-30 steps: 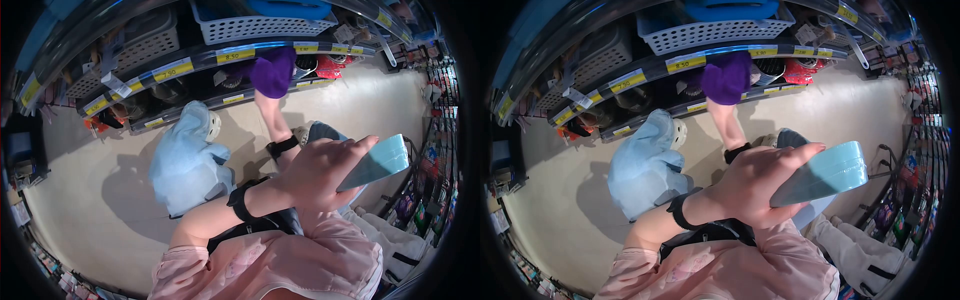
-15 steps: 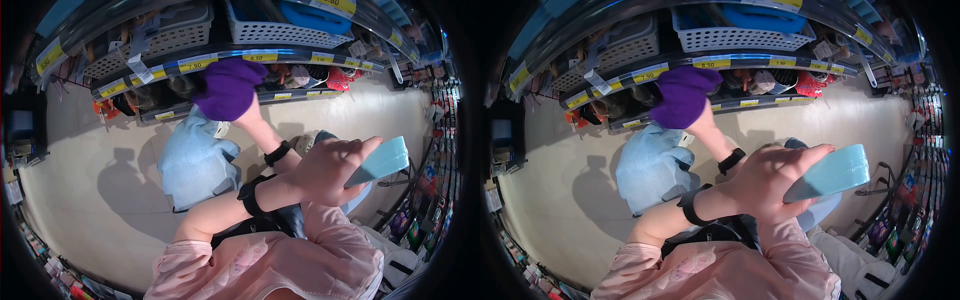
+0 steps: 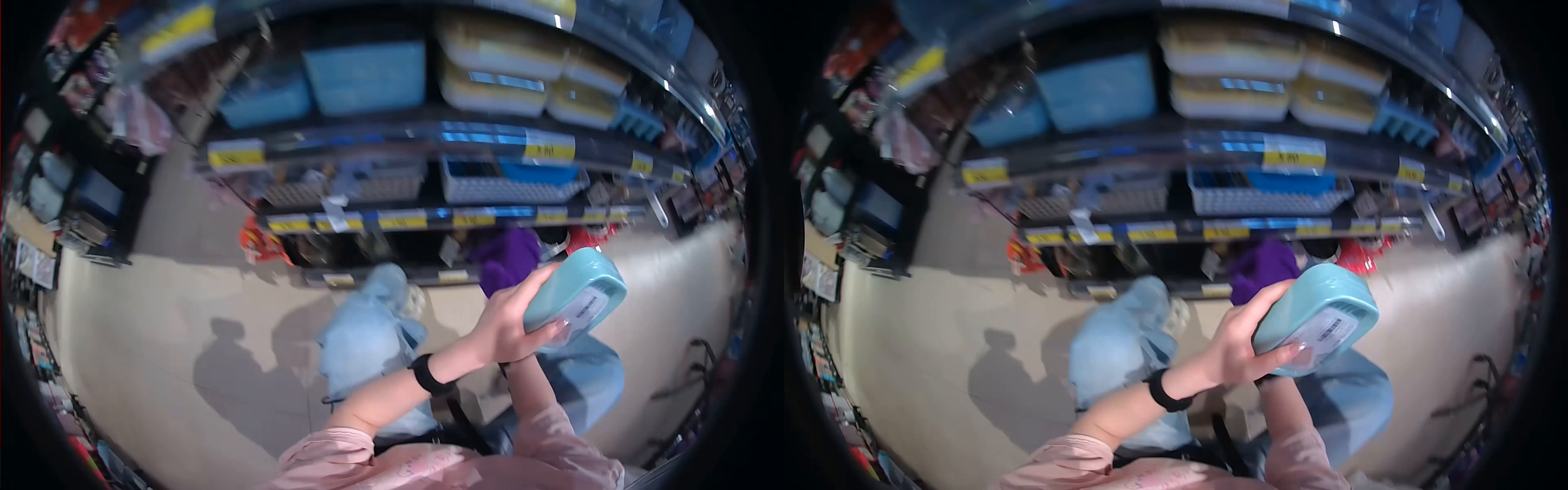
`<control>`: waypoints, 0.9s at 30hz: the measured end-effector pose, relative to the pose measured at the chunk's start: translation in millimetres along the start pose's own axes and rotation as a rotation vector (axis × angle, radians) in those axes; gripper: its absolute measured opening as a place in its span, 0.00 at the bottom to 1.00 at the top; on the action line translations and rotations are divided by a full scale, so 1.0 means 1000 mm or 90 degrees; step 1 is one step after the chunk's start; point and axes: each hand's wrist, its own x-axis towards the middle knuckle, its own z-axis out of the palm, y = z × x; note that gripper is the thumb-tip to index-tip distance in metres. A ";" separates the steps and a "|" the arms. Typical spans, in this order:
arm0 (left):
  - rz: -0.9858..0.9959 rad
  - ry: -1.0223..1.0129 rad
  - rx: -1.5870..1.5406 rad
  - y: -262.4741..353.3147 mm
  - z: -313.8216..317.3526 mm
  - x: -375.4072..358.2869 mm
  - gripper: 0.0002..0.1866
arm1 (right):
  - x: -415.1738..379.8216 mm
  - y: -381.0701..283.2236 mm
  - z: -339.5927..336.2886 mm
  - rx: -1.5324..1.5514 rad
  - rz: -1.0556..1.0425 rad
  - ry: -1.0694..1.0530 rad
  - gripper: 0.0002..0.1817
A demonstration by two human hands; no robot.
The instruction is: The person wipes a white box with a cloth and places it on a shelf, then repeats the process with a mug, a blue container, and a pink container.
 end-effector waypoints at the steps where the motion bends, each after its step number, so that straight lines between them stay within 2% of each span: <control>1: -0.039 0.019 -0.054 0.008 -0.003 -0.001 0.34 | -0.006 0.001 -0.009 0.039 0.017 0.012 0.23; 6: 0.025 0.239 -0.103 0.038 -0.021 -0.002 0.34 | -0.002 0.019 -0.048 0.296 0.090 0.148 0.25; 9: 0.083 0.300 -0.075 0.076 -0.045 0.008 0.30 | -0.003 0.046 -0.081 0.504 0.137 0.249 0.26; 12: 0.019 0.267 -0.013 0.094 -0.081 0.005 0.29 | -0.016 0.084 -0.105 0.668 0.138 0.323 0.27; 15: -0.118 0.331 -0.100 0.106 -0.110 -0.012 0.27 | -0.033 0.117 -0.110 0.780 0.116 0.369 0.27; 16: -0.122 0.356 -0.097 0.110 -0.123 -0.019 0.25 | -0.039 0.126 -0.110 0.805 0.108 0.379 0.28; 21: -0.093 0.461 -0.172 0.144 -0.186 -0.022 0.17 | -0.050 0.150 -0.103 0.876 0.065 0.413 0.29; 22: -0.089 0.484 -0.184 0.146 -0.181 -0.024 0.17 | -0.054 0.149 -0.106 0.826 0.109 0.368 0.33; 23: -0.084 0.490 -0.239 0.145 -0.241 -0.011 0.18 | -0.055 0.148 -0.108 0.777 0.152 0.322 0.38; 25: -0.071 0.548 -0.220 0.159 -0.240 0.017 0.19 | -0.062 0.168 -0.101 0.527 0.030 0.313 0.36; 26: -0.058 0.569 -0.222 0.158 -0.253 0.030 0.20 | -0.045 0.111 -0.129 0.639 0.073 0.309 0.36; 27: -0.080 0.609 -0.230 0.156 -0.269 0.044 0.17 | -0.041 0.097 -0.136 0.641 0.082 0.315 0.36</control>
